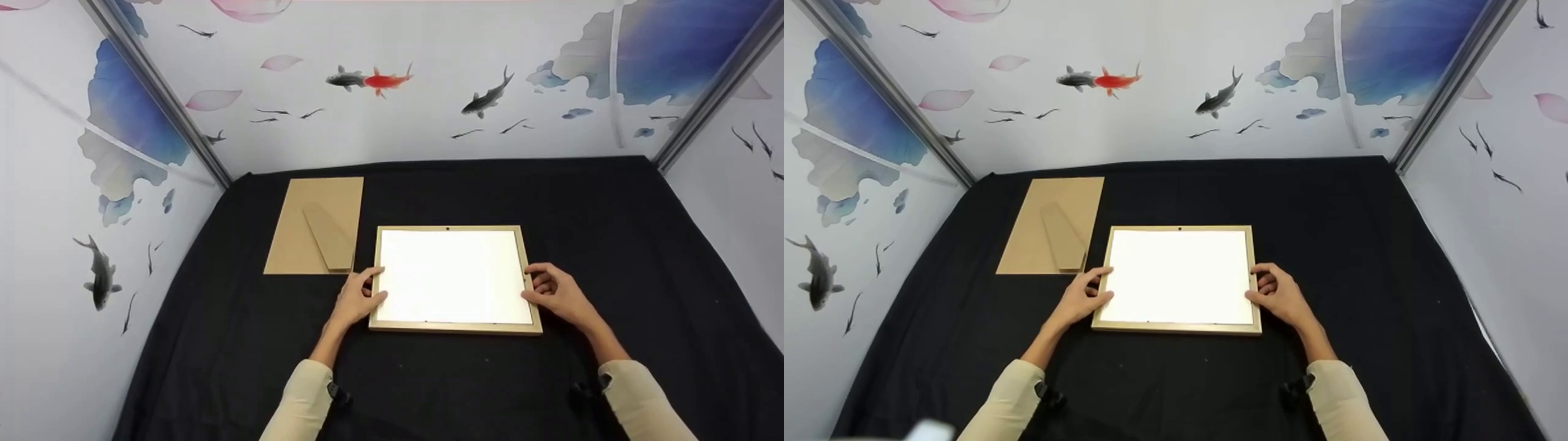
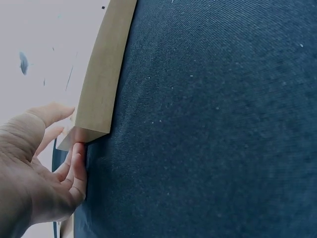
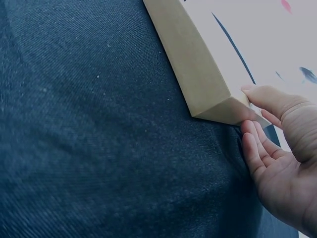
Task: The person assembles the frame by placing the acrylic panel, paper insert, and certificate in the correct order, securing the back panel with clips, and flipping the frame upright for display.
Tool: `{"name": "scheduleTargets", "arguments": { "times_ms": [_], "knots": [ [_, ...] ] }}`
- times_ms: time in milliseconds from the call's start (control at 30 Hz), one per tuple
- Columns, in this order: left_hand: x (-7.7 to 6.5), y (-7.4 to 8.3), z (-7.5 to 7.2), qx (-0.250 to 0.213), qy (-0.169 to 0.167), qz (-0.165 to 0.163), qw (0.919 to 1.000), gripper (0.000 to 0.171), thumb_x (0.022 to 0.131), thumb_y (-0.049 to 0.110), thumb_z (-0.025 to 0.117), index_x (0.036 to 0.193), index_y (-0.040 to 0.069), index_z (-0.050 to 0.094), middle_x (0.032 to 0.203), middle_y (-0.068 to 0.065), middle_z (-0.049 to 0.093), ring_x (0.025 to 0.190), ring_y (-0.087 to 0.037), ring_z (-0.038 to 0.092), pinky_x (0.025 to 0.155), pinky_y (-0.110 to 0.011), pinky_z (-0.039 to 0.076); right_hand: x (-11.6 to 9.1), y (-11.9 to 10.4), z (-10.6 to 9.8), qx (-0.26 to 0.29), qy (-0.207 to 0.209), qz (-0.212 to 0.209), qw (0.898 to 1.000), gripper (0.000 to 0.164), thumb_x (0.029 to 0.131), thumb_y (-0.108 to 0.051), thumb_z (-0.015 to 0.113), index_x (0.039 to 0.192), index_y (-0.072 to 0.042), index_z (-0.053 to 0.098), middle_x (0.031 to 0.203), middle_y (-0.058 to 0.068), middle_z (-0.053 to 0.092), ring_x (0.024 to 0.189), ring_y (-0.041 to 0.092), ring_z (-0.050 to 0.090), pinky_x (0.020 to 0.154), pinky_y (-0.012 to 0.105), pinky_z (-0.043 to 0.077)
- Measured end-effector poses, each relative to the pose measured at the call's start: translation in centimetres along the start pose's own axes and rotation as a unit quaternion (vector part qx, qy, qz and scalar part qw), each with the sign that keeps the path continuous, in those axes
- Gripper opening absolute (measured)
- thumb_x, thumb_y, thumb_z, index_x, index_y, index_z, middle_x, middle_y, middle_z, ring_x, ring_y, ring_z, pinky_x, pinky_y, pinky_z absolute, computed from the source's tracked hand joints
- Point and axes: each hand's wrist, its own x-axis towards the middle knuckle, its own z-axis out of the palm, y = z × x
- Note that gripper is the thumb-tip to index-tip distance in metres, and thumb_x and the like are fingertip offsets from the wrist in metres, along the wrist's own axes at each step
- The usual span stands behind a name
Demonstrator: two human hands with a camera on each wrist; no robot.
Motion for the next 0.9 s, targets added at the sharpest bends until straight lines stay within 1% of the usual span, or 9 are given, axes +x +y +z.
{"name": "scheduleTargets", "arguments": {
  "times_ms": [133,233,333,467,533,633,767,833,900],
  "knots": [
    [0.5,0.4,-0.1,0.011,-0.013,-0.025,0.9995,0.062,0.091,0.017,0.075,0.147,0.007,0.052,0.112,-0.016,0.053,0.083,-0.023,0.057,0.071,-0.038,0.046,-0.1,0.1,-0.1,0.005,0.001,-0.001,1.0,0.05,0.087,-0.005,0.081,0.131,0.002,0.058,0.1,0.019,0.058,0.083,0.025,0.056,0.07,0.022,0.048],
    [0.9,0.7,-0.1,0.019,-0.018,-0.043,0.9987,0.066,0.091,0.019,0.074,0.15,0.008,0.047,0.115,-0.018,0.051,0.084,-0.025,0.055,0.072,-0.04,0.046,-0.1,0.2,-0.1,0.005,0.002,0.0,1.0,0.05,0.087,-0.006,0.082,0.131,0.002,0.058,0.1,0.019,0.058,0.083,0.025,0.056,0.07,0.022,0.047],
    [1.1,0.9,0.1,0.028,-0.028,-0.064,0.9972,0.065,0.092,0.021,0.074,0.15,0.011,0.048,0.118,-0.019,0.048,0.087,-0.026,0.053,0.074,-0.041,0.046,0.0,0.3,-0.1,0.002,-0.001,0.0,1.0,0.05,0.087,-0.006,0.081,0.131,0.002,0.058,0.101,0.019,0.058,0.083,0.025,0.056,0.07,0.022,0.048],
    [1.1,1.1,0.2,0.028,-0.035,-0.079,0.9959,0.061,0.093,0.021,0.073,0.149,0.014,0.051,0.12,-0.02,0.046,0.085,-0.027,0.051,0.073,-0.041,0.045,0.0,0.5,-0.1,-0.001,-0.004,0.001,1.0,0.049,0.088,-0.006,0.08,0.131,0.001,0.058,0.101,0.019,0.058,0.084,0.026,0.056,0.071,0.022,0.048],
    [1.0,1.1,0.2,0.022,-0.032,-0.074,0.9965,0.06,0.093,0.02,0.073,0.149,0.013,0.052,0.118,-0.019,0.045,0.083,-0.025,0.051,0.07,-0.04,0.044,0.0,0.6,-0.1,-0.001,-0.003,0.002,1.0,0.048,0.089,-0.007,0.08,0.131,0.001,0.058,0.1,0.018,0.057,0.084,0.026,0.056,0.071,0.022,0.047],
    [0.7,0.9,0.0,0.013,-0.028,-0.053,0.9981,0.06,0.093,0.017,0.073,0.148,0.01,0.051,0.116,-0.019,0.046,0.082,-0.024,0.052,0.069,-0.039,0.045,0.0,0.7,-0.1,-0.004,-0.002,-0.001,1.0,0.048,0.089,-0.007,0.08,0.131,0.001,0.058,0.101,0.018,0.058,0.084,0.027,0.056,0.071,0.022,0.048],
    [0.3,0.4,-0.2,-0.003,-0.025,-0.028,0.9993,0.06,0.093,0.012,0.072,0.148,0.006,0.049,0.116,-0.018,0.051,0.087,-0.025,0.055,0.074,-0.041,0.049,0.0,0.7,0.0,-0.006,0.002,-0.004,1.0,0.049,0.089,-0.008,0.08,0.132,0.001,0.058,0.102,0.018,0.059,0.084,0.026,0.058,0.072,0.022,0.049],
    [0.2,0.1,-0.3,-0.014,-0.024,-0.02,0.9994,0.06,0.093,0.008,0.072,0.147,0.004,0.049,0.117,-0.019,0.053,0.091,-0.028,0.059,0.078,-0.043,0.051,0.0,0.8,0.0,-0.005,0.004,-0.004,1.0,0.049,0.09,-0.009,0.08,0.132,0.001,0.058,0.104,0.018,0.06,0.085,0.026,0.058,0.072,0.022,0.049],
    [0.0,-0.1,-0.4,-0.03,-0.022,-0.019,0.9991,0.059,0.092,0.005,0.072,0.147,0.004,0.049,0.117,-0.02,0.055,0.094,-0.03,0.061,0.081,-0.045,0.053,0.0,0.8,0.1,-0.004,0.005,-0.005,1.0,0.048,0.09,-0.009,0.08,0.132,0.001,0.059,0.105,0.018,0.06,0.085,0.027,0.059,0.072,0.022,0.049]
  ]
}}
